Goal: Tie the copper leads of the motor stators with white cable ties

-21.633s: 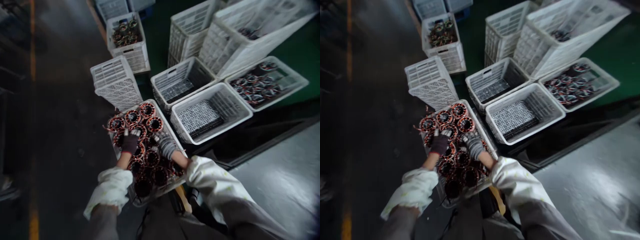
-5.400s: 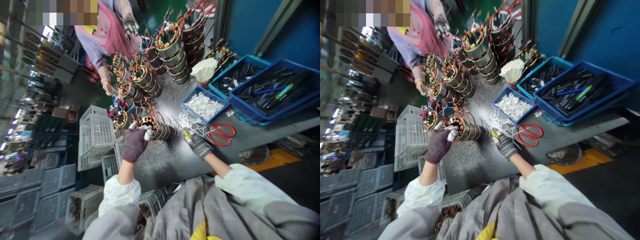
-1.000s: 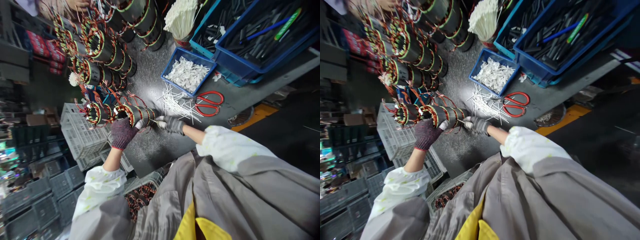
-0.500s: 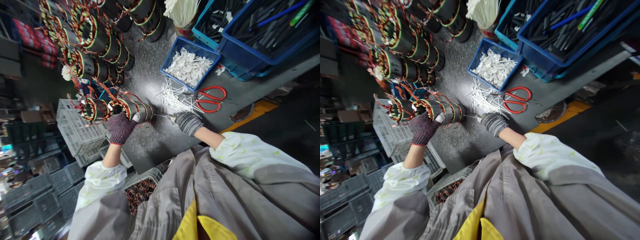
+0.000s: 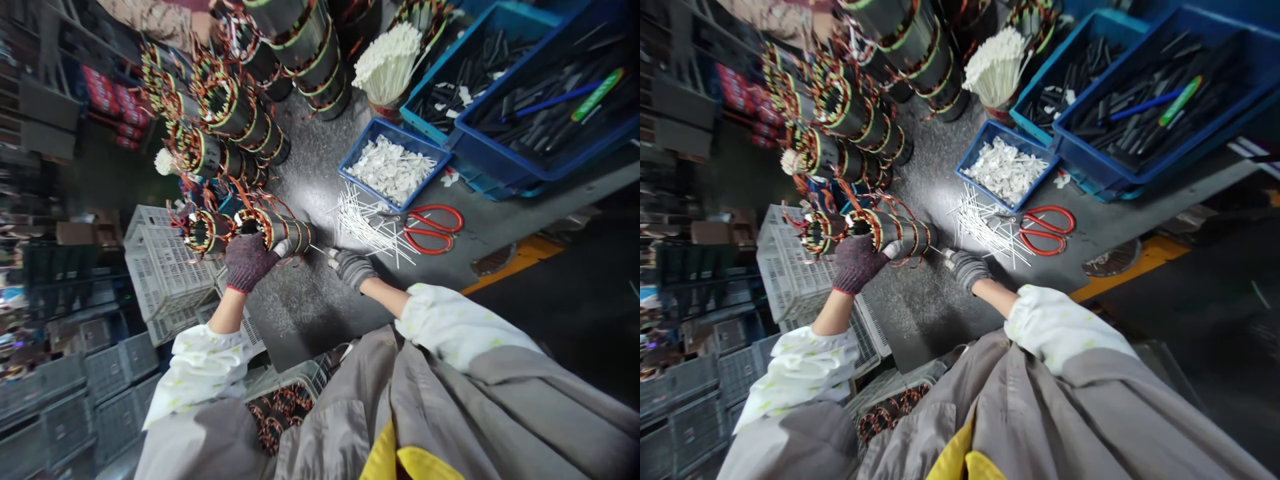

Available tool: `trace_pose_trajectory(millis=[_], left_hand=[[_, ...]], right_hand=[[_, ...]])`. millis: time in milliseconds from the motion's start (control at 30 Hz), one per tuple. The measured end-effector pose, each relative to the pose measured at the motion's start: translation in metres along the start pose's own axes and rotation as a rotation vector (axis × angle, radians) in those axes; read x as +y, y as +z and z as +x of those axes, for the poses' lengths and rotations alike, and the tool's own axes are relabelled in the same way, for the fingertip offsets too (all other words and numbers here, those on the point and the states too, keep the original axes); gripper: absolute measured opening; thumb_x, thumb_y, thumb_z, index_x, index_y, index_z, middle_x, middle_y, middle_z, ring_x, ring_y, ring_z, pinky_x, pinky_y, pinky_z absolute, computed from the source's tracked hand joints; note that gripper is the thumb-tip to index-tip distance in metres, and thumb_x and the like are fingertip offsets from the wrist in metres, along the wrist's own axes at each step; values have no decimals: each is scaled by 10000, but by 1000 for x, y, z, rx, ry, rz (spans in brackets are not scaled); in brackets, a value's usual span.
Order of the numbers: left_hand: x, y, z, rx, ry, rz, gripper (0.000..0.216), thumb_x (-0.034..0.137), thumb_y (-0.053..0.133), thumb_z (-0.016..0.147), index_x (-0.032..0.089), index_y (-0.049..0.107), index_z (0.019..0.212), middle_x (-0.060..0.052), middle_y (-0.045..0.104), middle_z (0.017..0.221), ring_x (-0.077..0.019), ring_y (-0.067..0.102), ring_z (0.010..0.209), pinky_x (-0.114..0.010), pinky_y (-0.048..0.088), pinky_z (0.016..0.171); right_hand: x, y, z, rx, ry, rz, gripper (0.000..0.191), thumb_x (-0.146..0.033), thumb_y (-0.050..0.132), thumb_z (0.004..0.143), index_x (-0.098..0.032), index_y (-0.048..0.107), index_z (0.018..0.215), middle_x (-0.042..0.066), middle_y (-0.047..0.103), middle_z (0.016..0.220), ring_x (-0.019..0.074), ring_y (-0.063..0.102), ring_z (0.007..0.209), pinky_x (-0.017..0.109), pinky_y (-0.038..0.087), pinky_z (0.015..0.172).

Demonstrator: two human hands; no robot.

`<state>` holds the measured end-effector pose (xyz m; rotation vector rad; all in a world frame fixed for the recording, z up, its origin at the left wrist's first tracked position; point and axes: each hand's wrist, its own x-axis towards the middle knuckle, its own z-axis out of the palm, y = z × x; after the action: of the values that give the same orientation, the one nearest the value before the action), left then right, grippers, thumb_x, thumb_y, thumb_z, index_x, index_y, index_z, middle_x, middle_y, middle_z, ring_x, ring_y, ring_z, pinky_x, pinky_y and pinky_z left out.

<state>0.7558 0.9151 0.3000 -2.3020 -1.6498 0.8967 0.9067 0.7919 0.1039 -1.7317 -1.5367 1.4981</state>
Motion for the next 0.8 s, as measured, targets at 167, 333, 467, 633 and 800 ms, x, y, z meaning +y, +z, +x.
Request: trace_pose_trajectory(millis=[167, 333, 467, 633, 800], left_hand=[[-26, 1, 24, -2, -14, -23, 694, 747, 433, 914, 185, 786, 1119, -173, 789, 1054, -367, 732, 1048, -393, 523, 850], [-49, -10, 56, -4, -65, -84, 660, 717, 459, 923, 214, 749, 1235, -163, 781, 1162, -360, 720, 1120, -383, 521, 873], [-54, -12, 63, -13, -107, -87, 668, 723, 431, 937, 226, 731, 1268, -156, 778, 1168, -347, 720, 1126, -370, 518, 876], [-46, -29, 49, -26, -97, -16, 693, 770, 504, 891, 207, 754, 1208, -190, 775, 1087, -377, 729, 1042, -402, 513, 819], [-25, -98, 68, 331, -150, -48, 614, 693, 443, 964, 195, 795, 1039, -187, 757, 948, -400, 707, 1006, -492, 508, 829]], right_hand=[[-42, 9, 59, 0, -86, 15, 402, -335, 453, 1088, -234, 606, 1446, 60, 726, 1358, 180, 692, 1206, 287, 522, 1055], [-75, -6, 106, 18, -144, -99, 391, -429, 569, 1054, -187, 642, 1353, 94, 709, 1312, 221, 694, 1148, 418, 565, 1015], [-72, -17, 101, 25, -139, -192, 402, -450, 624, 1026, -155, 659, 1298, 101, 731, 1203, 222, 724, 1038, 456, 599, 946], [-3, -13, 15, 155, -178, -252, 343, -291, 549, 1013, -218, 717, 1304, 122, 761, 1273, 252, 724, 1164, 424, 577, 1025], [80, 5, -37, 435, -335, -202, 389, -283, 545, 926, -290, 769, 1244, 93, 797, 1190, 271, 767, 1074, 446, 631, 957]])
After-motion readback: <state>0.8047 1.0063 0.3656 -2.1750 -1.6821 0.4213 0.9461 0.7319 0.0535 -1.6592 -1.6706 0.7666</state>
